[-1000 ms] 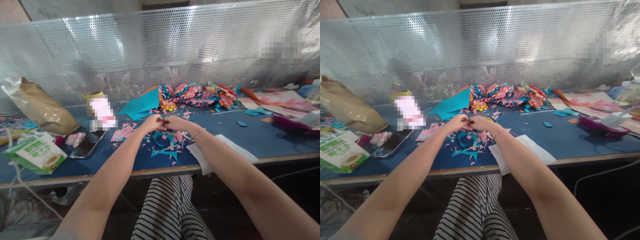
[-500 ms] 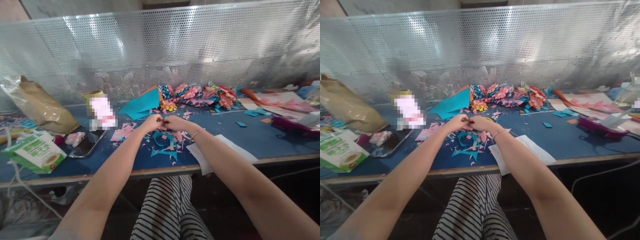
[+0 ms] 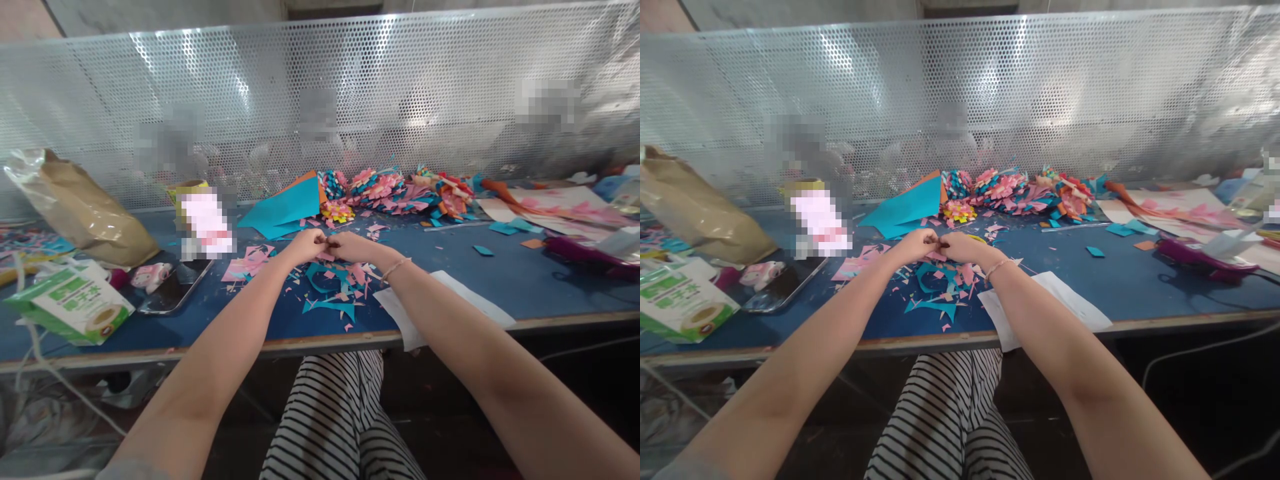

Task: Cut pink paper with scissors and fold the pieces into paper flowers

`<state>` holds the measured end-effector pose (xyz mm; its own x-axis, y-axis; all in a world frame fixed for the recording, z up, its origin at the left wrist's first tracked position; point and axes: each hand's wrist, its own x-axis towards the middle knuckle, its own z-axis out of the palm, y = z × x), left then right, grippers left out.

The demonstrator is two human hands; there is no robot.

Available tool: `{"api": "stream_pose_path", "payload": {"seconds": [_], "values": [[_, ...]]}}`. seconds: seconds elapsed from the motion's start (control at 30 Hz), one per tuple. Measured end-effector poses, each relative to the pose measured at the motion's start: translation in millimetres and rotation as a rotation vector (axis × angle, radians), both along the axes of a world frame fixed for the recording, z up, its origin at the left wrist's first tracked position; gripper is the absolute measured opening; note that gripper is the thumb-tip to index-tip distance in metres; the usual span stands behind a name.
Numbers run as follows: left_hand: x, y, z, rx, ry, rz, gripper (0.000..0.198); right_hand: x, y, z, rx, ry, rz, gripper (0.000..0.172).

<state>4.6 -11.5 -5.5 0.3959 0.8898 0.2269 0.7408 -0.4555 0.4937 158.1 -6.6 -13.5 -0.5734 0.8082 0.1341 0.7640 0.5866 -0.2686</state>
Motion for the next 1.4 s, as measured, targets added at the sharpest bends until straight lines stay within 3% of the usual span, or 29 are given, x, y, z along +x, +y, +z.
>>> {"api": "stream_pose_path", "payload": {"seconds": [0.53, 0.77, 1.4], "values": [[-0.2, 1.8, -2.2, -0.069, -0.071, 0.021, 0.009, -0.5, -1.3, 0.1, 0.039, 0.051, 0.008, 0.019], [-2.4, 7.1, -5.8, 0.038, -0.028, -0.012, 0.008, 0.9, 2.6, -3.2, 0.043, 0.069, -0.008, 0.016], [-2.1, 6.7, -5.8, 0.062, 0.060, -0.024, 0.014, 1.2, 3.0, -1.4, 0.045, -0.038, -0.006, 0.022]]}}
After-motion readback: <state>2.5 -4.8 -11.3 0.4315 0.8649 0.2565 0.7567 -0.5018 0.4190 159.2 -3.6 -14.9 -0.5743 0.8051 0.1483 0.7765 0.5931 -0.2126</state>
